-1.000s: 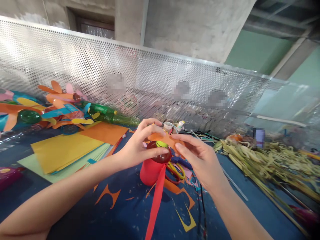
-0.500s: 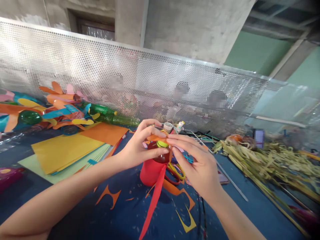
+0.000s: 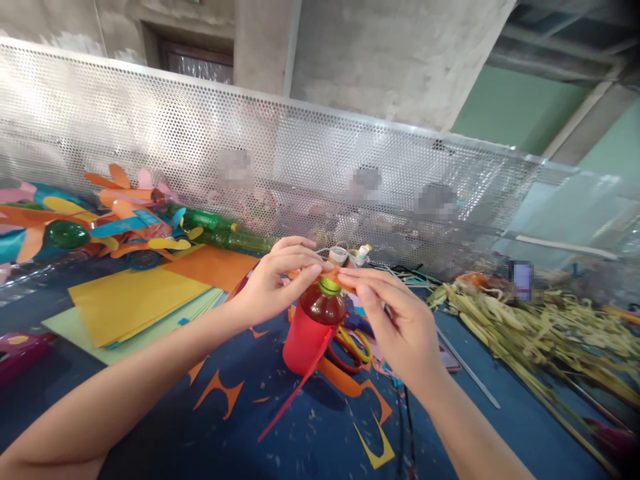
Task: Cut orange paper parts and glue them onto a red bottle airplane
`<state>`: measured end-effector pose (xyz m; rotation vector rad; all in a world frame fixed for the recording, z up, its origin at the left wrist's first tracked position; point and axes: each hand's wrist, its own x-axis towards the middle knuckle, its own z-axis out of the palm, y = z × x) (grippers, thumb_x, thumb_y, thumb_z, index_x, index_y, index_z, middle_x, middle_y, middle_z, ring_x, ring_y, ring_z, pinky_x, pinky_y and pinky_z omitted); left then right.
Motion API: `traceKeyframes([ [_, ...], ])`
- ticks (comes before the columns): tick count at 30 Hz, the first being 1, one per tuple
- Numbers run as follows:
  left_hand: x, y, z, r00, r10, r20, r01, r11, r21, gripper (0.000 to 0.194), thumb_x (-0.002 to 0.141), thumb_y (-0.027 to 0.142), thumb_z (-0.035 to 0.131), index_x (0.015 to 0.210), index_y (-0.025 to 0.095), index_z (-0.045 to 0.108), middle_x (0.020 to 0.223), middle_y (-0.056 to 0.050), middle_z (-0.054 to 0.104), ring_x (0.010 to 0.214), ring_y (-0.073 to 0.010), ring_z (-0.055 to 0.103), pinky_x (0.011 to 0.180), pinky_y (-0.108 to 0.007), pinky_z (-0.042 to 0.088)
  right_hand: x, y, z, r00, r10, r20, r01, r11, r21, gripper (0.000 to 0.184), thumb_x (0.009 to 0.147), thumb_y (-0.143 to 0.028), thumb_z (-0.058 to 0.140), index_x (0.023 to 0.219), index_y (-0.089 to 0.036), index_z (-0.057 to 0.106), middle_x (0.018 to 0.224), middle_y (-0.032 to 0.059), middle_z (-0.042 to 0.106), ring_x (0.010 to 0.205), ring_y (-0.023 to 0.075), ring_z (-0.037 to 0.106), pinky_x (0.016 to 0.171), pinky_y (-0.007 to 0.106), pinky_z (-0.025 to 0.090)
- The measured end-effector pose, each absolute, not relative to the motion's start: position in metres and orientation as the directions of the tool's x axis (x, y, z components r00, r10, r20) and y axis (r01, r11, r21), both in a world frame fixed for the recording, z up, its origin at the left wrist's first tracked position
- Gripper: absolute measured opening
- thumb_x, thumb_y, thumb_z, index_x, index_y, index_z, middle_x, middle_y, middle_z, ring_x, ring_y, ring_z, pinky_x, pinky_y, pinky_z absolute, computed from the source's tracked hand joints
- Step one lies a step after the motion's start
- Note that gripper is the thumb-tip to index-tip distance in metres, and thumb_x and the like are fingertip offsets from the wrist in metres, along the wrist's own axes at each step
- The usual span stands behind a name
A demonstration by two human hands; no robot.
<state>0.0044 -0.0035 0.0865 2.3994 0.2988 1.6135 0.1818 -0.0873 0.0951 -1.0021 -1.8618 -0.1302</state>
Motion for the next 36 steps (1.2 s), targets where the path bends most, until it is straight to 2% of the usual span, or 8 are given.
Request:
traceKeyframes([
  [5,0.008,-0.006,0.084,0.388,0.410,0.825,-0.103,-0.871,0.481,0.017,0.082,0.019,0.056,0.095,0.024,0.067,0.093,-0.005,0.066,0.098,-0.0190,0.055,0.091,-0.040,0.043,0.185,-0.086,0.111,-0.128,0.694,0.708,0.684,0.579,-0.443,0.012,0.084,-0.027,0.055,0.086,-0.024,0.066,0.089,0.0007,0.068,0.085,0.0169,0.062,0.079,0.033,0.049],
  [8,0.009,-0.007,0.082,0.381,0.450,0.808,-0.142,-0.835,0.532,0.016,0.081,0.019,0.057,0.092,0.023,0.068,0.093,-0.006,0.064,0.095,-0.0192,0.056,0.089,-0.040,0.044,0.186,-0.086,0.114,-0.121,0.757,0.643,0.636,0.556,-0.535,0.011,0.083,-0.028,0.056,0.087,-0.023,0.065,0.087,0.0009,0.067,0.080,0.0163,0.062,0.075,0.032,0.050],
  [11,0.010,-0.011,0.082,0.355,0.482,0.801,-0.165,-0.811,0.561,0.015,0.081,0.019,0.057,0.090,0.022,0.069,0.095,-0.007,0.064,0.097,-0.0196,0.056,0.089,-0.039,0.044,0.185,-0.084,0.110,-0.125,0.748,0.652,0.575,0.590,-0.567,0.007,0.081,-0.024,0.059,0.087,-0.021,0.063,0.089,0.0020,0.065,0.083,0.0163,0.062,0.077,0.032,0.050],
  [19,0.018,-0.015,0.073,0.261,0.601,0.755,-0.220,-0.725,0.653,0.017,0.081,0.018,0.057,0.092,0.023,0.069,0.097,-0.004,0.067,0.095,-0.0161,0.059,0.086,-0.031,0.047,0.186,-0.069,0.100,-0.160,0.611,0.775,0.544,0.710,-0.448,0.005,0.081,-0.016,0.059,0.082,-0.021,0.060,0.088,0.0020,0.058,0.087,0.0157,0.056,0.081,0.033,0.046],
  [25,0.026,-0.012,0.063,0.129,0.651,0.748,-0.157,-0.732,0.663,0.017,0.082,0.020,0.056,0.093,0.024,0.069,0.098,-0.003,0.067,0.096,-0.0155,0.059,0.088,-0.030,0.047,0.185,-0.055,0.089,-0.150,0.546,0.824,0.533,0.747,-0.398,0.007,0.082,-0.015,0.057,0.083,-0.022,0.059,0.086,0.0015,0.056,0.085,0.0156,0.055,0.081,0.035,0.045],
  [32,0.028,-0.015,0.059,0.095,0.689,0.718,-0.174,-0.699,0.694,0.018,0.080,0.025,0.059,0.095,0.023,0.069,0.102,-0.004,0.067,0.099,-0.0167,0.059,0.089,-0.031,0.048,0.179,-0.053,0.080,-0.131,0.490,0.862,0.531,0.769,-0.356,0.012,0.082,-0.012,0.056,0.086,-0.023,0.057,0.092,0.0027,0.053,0.090,0.0163,0.055,0.081,0.035,0.047],
  [36,0.029,-0.019,0.062,0.061,0.728,0.683,-0.200,-0.661,0.723,0.019,0.074,0.028,0.066,0.092,0.024,0.070,0.098,-0.003,0.069,0.094,-0.0164,0.061,0.084,-0.029,0.051,0.175,-0.056,0.079,-0.128,0.457,0.880,0.542,0.775,-0.324,0.014,0.081,-0.009,0.056,0.086,-0.022,0.057,0.091,0.0030,0.054,0.089,0.0159,0.055,0.081,0.035,0.048],
])
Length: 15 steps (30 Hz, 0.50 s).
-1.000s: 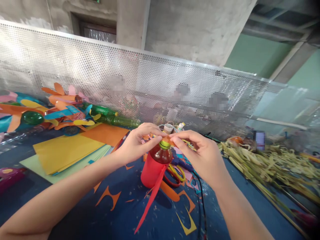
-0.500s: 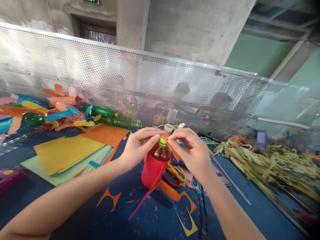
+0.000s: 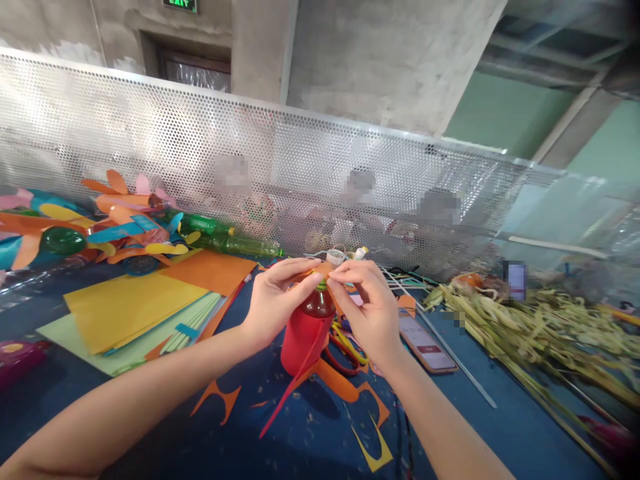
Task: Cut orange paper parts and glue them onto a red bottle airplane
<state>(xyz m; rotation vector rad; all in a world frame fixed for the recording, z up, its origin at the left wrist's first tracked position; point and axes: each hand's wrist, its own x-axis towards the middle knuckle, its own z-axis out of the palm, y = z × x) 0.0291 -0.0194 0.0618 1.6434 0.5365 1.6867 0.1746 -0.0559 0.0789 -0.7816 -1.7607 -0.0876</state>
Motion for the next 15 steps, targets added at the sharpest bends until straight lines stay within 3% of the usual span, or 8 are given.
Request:
traceKeyframes([
  [8,0.031,-0.018,0.066,0.006,0.666,0.746,-0.012,-0.746,0.666,0.018,0.072,0.029,0.068,0.088,0.024,0.071,0.095,-0.004,0.067,0.091,-0.0172,0.061,0.081,-0.030,0.051,0.178,-0.057,0.082,-0.115,0.530,0.840,0.544,0.741,-0.393,0.010,0.082,-0.013,0.057,0.087,-0.022,0.058,0.093,0.0029,0.054,0.091,0.0159,0.055,0.084,0.036,0.048],
  [15,0.033,-0.022,0.068,0.037,0.650,0.759,0.031,-0.760,0.649,0.017,0.074,0.028,0.067,0.090,0.024,0.070,0.092,-0.004,0.067,0.085,-0.0156,0.061,0.075,-0.028,0.051,0.190,-0.063,0.098,-0.171,0.609,0.775,0.523,0.723,-0.452,0.007,0.083,-0.019,0.057,0.088,-0.021,0.061,0.089,0.0022,0.058,0.086,0.0147,0.058,0.075,0.030,0.050],
])
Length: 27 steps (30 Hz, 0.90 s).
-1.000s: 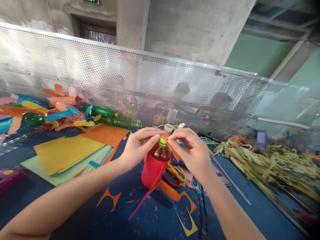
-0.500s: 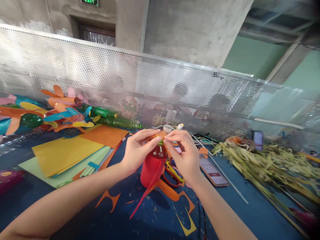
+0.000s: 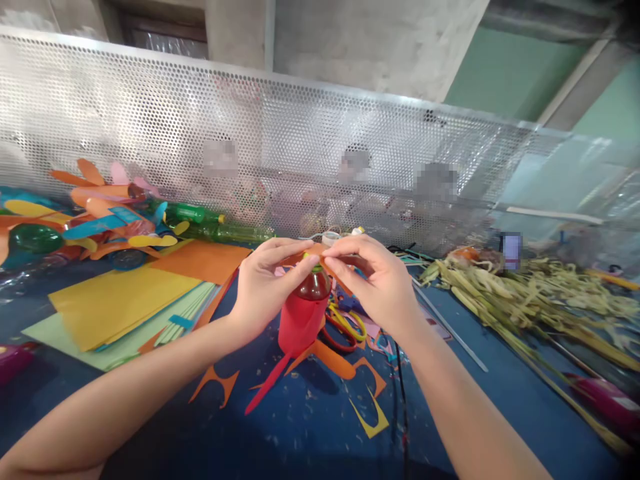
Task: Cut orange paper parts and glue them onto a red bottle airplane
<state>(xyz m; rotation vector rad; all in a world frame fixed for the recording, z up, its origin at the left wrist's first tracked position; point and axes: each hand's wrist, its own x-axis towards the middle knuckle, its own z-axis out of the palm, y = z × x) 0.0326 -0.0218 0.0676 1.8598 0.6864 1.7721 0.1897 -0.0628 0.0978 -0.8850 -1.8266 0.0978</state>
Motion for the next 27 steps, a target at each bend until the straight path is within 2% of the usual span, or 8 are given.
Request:
traceKeyframes([
  [6,0.0343,-0.0207,0.0680,0.051,0.653,0.756,0.071,-0.757,0.650,0.018,0.074,0.028,0.066,0.092,0.025,0.070,0.091,-0.003,0.067,0.083,-0.0154,0.061,0.073,-0.027,0.050,0.1952,-0.0641,0.1011,-0.195,0.643,0.740,0.560,0.693,-0.454,0.009,0.084,-0.022,0.056,0.089,-0.021,0.064,0.091,0.0024,0.062,0.088,0.0151,0.058,0.083,0.033,0.048],
  [12,0.0360,-0.0202,0.0660,0.045,0.668,0.743,0.030,-0.744,0.667,0.019,0.074,0.027,0.066,0.093,0.026,0.070,0.094,-0.003,0.066,0.086,-0.0161,0.060,0.075,-0.027,0.051,0.1944,-0.0597,0.0949,-0.130,0.715,0.687,0.454,0.659,-0.600,0.026,0.083,-0.020,0.055,0.109,-0.023,0.057,0.094,0.0029,0.061,0.089,0.0142,0.061,0.081,0.030,0.052],
  [21,0.0368,-0.0212,0.0671,0.044,0.680,0.732,0.005,-0.733,0.680,0.018,0.073,0.027,0.067,0.091,0.024,0.070,0.093,-0.003,0.067,0.087,-0.0158,0.061,0.077,-0.027,0.051,0.1952,-0.0557,0.0940,-0.111,0.737,0.667,0.384,0.650,-0.655,0.016,0.080,-0.025,0.061,0.095,-0.021,0.062,0.091,0.0023,0.065,0.084,0.0141,0.063,0.078,0.031,0.053],
  [27,0.0365,-0.0214,0.0693,0.058,0.657,0.751,-0.038,-0.751,0.660,0.015,0.074,0.024,0.066,0.088,0.021,0.069,0.098,-0.004,0.066,0.094,-0.0171,0.060,0.088,-0.031,0.048,0.1942,-0.0553,0.0940,-0.087,0.768,0.634,0.337,0.622,-0.707,0.018,0.078,-0.026,0.063,0.094,-0.020,0.064,0.091,0.0031,0.067,0.081,0.0143,0.064,0.076,0.030,0.054],
])
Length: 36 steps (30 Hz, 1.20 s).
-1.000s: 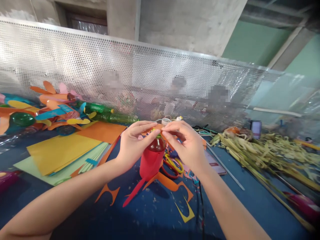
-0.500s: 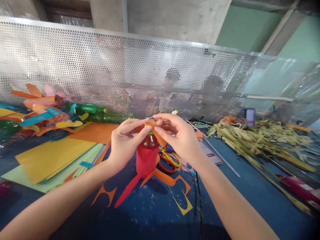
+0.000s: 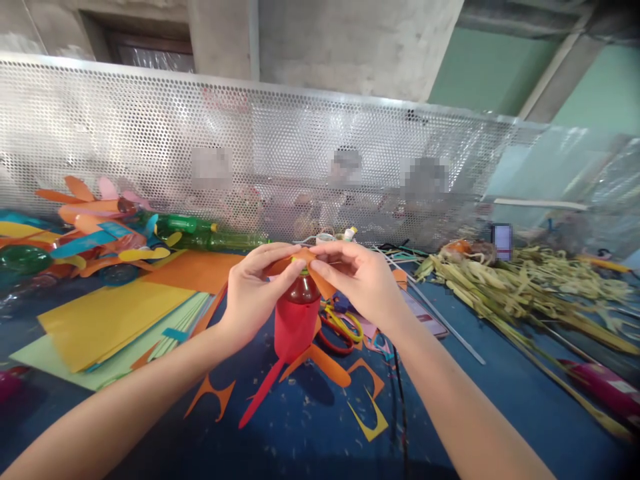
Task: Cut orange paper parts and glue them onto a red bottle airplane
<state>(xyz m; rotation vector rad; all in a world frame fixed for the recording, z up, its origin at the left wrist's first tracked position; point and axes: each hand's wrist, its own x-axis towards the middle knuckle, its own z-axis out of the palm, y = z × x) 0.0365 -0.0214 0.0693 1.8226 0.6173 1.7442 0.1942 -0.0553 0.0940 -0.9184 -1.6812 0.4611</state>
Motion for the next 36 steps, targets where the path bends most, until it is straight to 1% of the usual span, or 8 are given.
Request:
traceKeyframes([
  [4,0.035,-0.019,0.072,0.178,0.686,0.706,-0.132,-0.694,0.708,0.015,0.077,0.025,0.062,0.090,0.019,0.064,0.113,-0.007,0.062,0.106,-0.0207,0.056,0.091,-0.036,0.047,0.195,-0.055,0.094,-0.092,0.783,0.615,0.315,0.609,-0.728,0.019,0.077,-0.027,0.064,0.094,-0.019,0.064,0.091,0.0035,0.067,0.081,0.0144,0.064,0.075,0.031,0.055],
  [7,0.035,-0.016,0.072,0.240,0.689,0.684,-0.164,-0.666,0.728,0.014,0.079,0.026,0.060,0.091,0.018,0.061,0.106,-0.008,0.064,0.100,-0.0203,0.059,0.089,-0.036,0.048,0.196,-0.053,0.094,-0.098,0.792,0.603,0.299,0.601,-0.741,0.019,0.077,-0.028,0.064,0.094,-0.019,0.064,0.092,0.0036,0.068,0.081,0.0142,0.064,0.076,0.031,0.055],
  [18,0.044,-0.021,0.062,0.123,0.660,0.741,-0.119,-0.731,0.672,0.016,0.083,0.025,0.055,0.097,0.018,0.058,0.105,-0.007,0.064,0.099,-0.0175,0.059,0.091,-0.034,0.046,0.196,-0.051,0.093,-0.090,0.812,0.576,0.298,0.574,-0.763,0.017,0.076,-0.028,0.064,0.090,-0.018,0.064,0.085,0.0031,0.068,0.078,0.0142,0.065,0.075,0.031,0.054],
  [23,0.042,-0.023,0.064,0.167,0.632,0.757,-0.111,-0.750,0.652,0.017,0.083,0.022,0.053,0.100,0.020,0.057,0.104,-0.007,0.062,0.100,-0.0170,0.058,0.088,-0.031,0.048,0.189,-0.064,0.097,-0.127,0.766,0.630,0.467,0.607,-0.643,0.023,0.083,-0.029,0.056,0.103,-0.020,0.056,0.090,0.0039,0.063,0.082,0.0144,0.062,0.076,0.030,0.052],
  [26,0.039,-0.021,0.060,0.242,0.637,0.732,-0.158,-0.718,0.677,0.024,0.083,0.021,0.053,0.107,0.022,0.053,0.111,-0.007,0.059,0.102,-0.0179,0.058,0.085,-0.029,0.050,0.186,-0.073,0.101,-0.168,0.702,0.692,0.636,0.613,-0.468,0.033,0.080,-0.032,0.060,0.110,-0.022,0.053,0.097,0.0057,0.062,0.090,0.0178,0.060,0.080,0.034,0.050],
  [31,0.039,-0.014,0.053,0.377,0.705,0.601,-0.335,-0.502,0.798,0.063,0.082,0.023,0.053,0.134,0.030,0.017,0.111,-0.009,0.061,0.090,-0.0172,0.063,0.076,-0.030,0.054,0.186,-0.075,0.100,-0.214,0.559,0.801,0.830,0.536,-0.153,0.017,0.085,-0.022,0.051,0.100,-0.023,0.058,0.096,0.0060,0.065,0.091,0.0206,0.059,0.079,0.036,0.047],
  [33,0.039,-0.012,0.053,0.412,0.719,0.560,-0.338,-0.450,0.827,0.069,0.081,0.023,0.055,0.136,0.027,0.013,0.103,-0.009,0.065,0.085,-0.0169,0.065,0.076,-0.032,0.054,0.190,-0.072,0.099,-0.120,0.532,0.838,0.889,0.433,-0.148,0.016,0.086,-0.020,0.049,0.096,-0.023,0.061,0.088,0.0052,0.067,0.081,0.0205,0.062,0.073,0.035,0.047],
  [36,0.035,-0.007,0.058,0.398,0.755,0.520,-0.311,-0.422,0.851,0.065,0.078,0.023,0.060,0.133,0.022,0.027,0.099,-0.009,0.066,0.086,-0.0180,0.064,0.079,-0.034,0.052,0.204,-0.064,0.099,0.046,0.525,0.850,0.882,0.378,-0.281,0.012,0.083,-0.022,0.053,0.087,-0.021,0.064,0.084,0.0053,0.068,0.074,0.0196,0.063,0.068,0.033,0.047],
])
